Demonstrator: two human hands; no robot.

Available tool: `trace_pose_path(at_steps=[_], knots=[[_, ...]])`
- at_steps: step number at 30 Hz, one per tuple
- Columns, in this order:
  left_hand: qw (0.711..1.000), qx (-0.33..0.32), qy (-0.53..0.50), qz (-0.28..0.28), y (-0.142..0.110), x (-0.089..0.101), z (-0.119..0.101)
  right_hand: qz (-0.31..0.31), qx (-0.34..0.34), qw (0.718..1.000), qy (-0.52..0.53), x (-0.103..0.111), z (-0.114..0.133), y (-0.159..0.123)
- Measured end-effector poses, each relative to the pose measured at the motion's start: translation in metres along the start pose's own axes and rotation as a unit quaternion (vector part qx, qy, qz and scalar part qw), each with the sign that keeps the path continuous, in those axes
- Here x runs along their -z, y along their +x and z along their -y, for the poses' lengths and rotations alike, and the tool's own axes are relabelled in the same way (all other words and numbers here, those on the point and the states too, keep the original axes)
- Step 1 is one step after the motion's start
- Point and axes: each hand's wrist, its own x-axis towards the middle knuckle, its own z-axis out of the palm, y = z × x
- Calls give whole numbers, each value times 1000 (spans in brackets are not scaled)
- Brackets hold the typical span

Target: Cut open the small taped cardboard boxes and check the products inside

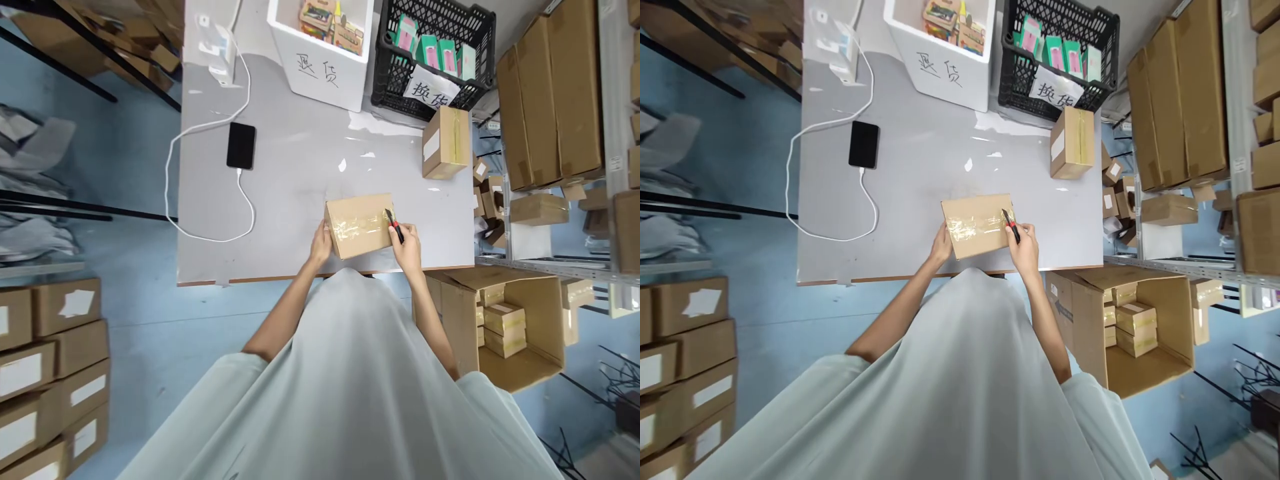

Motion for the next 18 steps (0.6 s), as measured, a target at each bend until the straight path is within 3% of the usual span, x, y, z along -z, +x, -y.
trace_pose_path(at_steps=[3,7,12,15,18], knots=[[999,-11,-19,-23,2,18,-16,8,-10,998,-65,-10,25,-4],[994,-80,-37,-61,13,58,-53,6,-36,990,-133,-26,52,-14],[993,-112,-18,37,36,89,-87,-17,-50,986,-159,-27,72,-29],[992,-100,-20,72,45,95,-92,-12,-36,988,-151,-26,88,-41],[992,-87,-29,89,50,96,-93,37,-14,991,-129,-34,112,-51]])
